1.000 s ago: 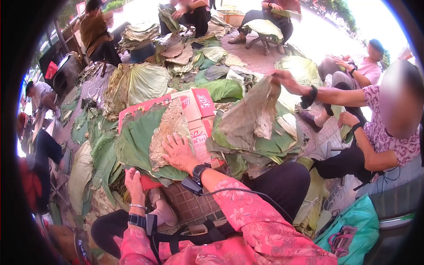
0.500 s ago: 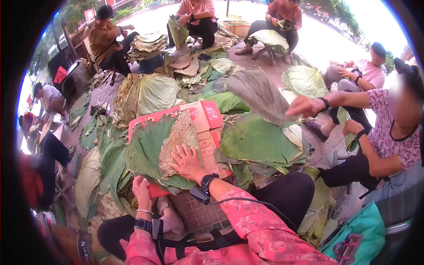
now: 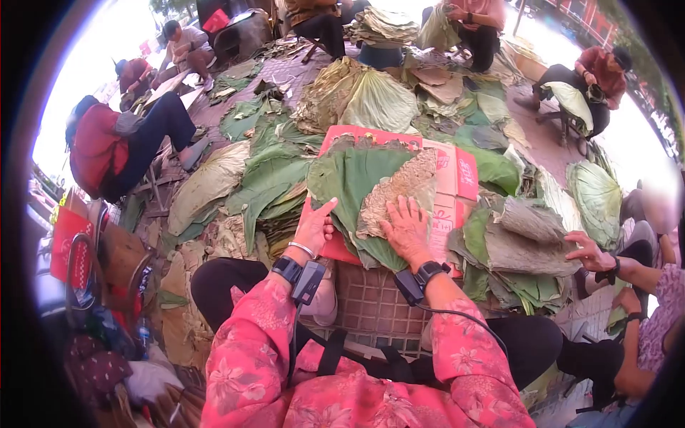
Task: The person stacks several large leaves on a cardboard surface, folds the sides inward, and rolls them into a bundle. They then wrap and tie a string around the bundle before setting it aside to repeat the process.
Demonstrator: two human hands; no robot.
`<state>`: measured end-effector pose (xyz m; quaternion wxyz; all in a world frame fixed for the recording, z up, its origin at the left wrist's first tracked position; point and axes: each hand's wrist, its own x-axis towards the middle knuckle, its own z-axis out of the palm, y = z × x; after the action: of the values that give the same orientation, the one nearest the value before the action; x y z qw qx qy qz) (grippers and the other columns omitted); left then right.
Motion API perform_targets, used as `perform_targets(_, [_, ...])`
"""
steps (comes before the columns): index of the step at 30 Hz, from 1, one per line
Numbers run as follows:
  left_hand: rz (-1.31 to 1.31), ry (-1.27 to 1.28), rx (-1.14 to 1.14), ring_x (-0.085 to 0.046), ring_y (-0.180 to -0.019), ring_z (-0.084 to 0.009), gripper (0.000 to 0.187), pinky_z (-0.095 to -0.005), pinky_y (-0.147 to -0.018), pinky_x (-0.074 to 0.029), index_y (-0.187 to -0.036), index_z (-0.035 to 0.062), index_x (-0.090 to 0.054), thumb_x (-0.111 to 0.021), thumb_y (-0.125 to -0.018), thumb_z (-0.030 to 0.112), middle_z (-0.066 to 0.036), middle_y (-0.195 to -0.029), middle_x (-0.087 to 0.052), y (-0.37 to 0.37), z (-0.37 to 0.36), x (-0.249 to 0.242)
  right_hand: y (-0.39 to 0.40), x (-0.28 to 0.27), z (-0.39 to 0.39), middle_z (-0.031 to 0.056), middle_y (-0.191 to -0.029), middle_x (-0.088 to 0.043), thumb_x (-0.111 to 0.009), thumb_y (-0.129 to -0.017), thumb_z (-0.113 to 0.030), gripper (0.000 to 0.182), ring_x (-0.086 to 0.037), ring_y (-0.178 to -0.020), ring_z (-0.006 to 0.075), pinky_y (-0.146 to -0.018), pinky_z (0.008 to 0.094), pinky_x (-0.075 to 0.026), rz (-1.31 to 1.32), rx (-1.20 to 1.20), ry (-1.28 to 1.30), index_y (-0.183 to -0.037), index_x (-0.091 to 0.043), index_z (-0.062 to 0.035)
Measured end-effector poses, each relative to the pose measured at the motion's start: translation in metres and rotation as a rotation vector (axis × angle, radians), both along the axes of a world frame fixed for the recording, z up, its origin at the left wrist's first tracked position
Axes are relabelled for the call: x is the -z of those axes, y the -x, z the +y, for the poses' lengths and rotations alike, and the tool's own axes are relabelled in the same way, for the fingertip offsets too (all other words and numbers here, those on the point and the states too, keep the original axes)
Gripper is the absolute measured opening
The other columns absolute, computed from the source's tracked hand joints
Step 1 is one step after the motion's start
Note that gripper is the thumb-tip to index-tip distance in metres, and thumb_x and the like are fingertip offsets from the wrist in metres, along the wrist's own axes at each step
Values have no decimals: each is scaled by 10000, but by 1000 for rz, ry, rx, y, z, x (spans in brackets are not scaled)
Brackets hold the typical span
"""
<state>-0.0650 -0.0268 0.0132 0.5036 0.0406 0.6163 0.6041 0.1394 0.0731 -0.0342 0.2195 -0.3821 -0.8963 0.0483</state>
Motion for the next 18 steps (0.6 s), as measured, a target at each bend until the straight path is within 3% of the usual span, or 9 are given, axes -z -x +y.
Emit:
perform_targets(4, [-47, 125, 194, -366, -387, -75, 327, -242, -363, -276, -689, 178, -488, -776, -692, 334, 46, -544, -437, 9, 13, -10, 0, -3, -1, 132, -1354, -388, -517, -831, -415, 505, -297, -1271, 329, -1023, 490, -198, 9, -9, -5, -1257, -482, -146])
perform_targets(5, [155, 97, 154, -449, -430, -116, 253, -252, -405, -354, -736, 119, -553, -767, -684, 244, 27, -590, -508, 4, 13, -12, -1, -5, -1, 131, -1354, -387, -519, -831, -407, 503, -294, -1274, 329, -1021, 497, -197, 16, -17, -1, -1259, -478, -148])
perform_targets(8, [634, -200, -21, -555, -553, -177, 281, -261, -522, -449, -915, 42, -589, -712, -675, 120, -21, -721, -597, 12, 31, 51, -1, -9, -5, 126, -1360, -378, -521, -834, -382, 490, -280, -1286, 329, -1013, 524, -194, 12, -25, -17, -1270, -465, -164])
perform_targets(9, [513, -306, -65, -606, -743, -219, 386, -299, -683, -487, -1041, 8, -574, -645, -663, 34, -64, -875, -628, 3, 27, 40, 0, -13, -8, 123, -1366, -371, -520, -837, -371, 482, -273, -1293, 329, -1010, 535, -193, -7, -18, -43, -1274, -460, -176])
perform_targets(12, [62, -561, -201, -595, -830, -213, 340, -336, -748, -481, -1013, 11, -580, -629, -676, 18, -65, -926, -619, -2, 22, 56, 6, -13, -5, 110, -1388, -343, -512, -845, -341, 460, -253, -1310, 327, -1004, 563, -184, -89, -125, -156, -1283, -448, -217])
perform_targets(13, [23, -496, -254, -586, -878, -214, 317, -355, -794, -470, -1001, 19, -586, -636, -688, 28, -57, -945, -620, -2, 23, 61, 8, -11, -3, 105, -1396, -333, -509, -848, -332, 454, -247, -1316, 326, -1003, 572, -180, -121, -182, -197, -1286, -445, -231])
perform_targets(16, [-88, -440, -252, -574, -855, -187, 341, -313, -785, -453, -1041, 19, -543, -618, -710, -9, -42, -939, -602, -1, 26, 50, 11, -9, -2, 121, -1401, -323, -502, -869, -316, 432, -259, -1310, 328, -1001, 556, -187, -167, -275, 86, -1288, -445, -229])
perform_targets(18, [93, -501, -285, -573, -882, -184, 332, -307, -789, -454, -1048, 24, -537, -607, -727, -23, -48, -972, -599, -3, 30, 37, 11, -11, -6, 118, -1399, -326, -482, -877, -348, 435, -257, -1311, 328, -1004, 557, -180, -138, -261, 90, -1291, -443, -222])
